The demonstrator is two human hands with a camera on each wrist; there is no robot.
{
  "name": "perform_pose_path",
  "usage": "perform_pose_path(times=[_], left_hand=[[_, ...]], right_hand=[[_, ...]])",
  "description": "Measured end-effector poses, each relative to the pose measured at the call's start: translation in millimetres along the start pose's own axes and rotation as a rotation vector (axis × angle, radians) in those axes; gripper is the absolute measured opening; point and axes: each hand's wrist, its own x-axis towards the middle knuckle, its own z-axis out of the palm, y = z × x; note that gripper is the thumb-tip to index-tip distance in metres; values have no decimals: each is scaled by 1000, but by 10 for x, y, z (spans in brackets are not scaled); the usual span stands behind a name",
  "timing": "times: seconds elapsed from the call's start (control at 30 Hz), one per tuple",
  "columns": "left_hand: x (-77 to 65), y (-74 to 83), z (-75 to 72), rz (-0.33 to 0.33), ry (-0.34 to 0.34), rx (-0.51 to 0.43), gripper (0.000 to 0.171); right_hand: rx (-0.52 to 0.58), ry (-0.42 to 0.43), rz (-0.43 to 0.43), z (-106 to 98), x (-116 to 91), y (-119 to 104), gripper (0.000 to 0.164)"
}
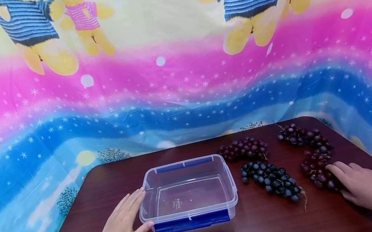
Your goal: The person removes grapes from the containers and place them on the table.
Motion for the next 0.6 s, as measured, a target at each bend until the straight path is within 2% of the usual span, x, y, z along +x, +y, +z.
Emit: perform_pose_path(times=[0.23, 0.37, 0.6], left_hand=[[-1, -4, -1, 4, 2, 7, 74], [5, -6, -4, 12, 5, 4, 74], [6, -5, -14, 3, -3, 6, 74]], right_hand=[[43, -173, 113, -48, 32, 8, 68], [67, -203, 150, -76, 55, 22, 73], [91, -211, 165, -77, 46, 41, 82]])
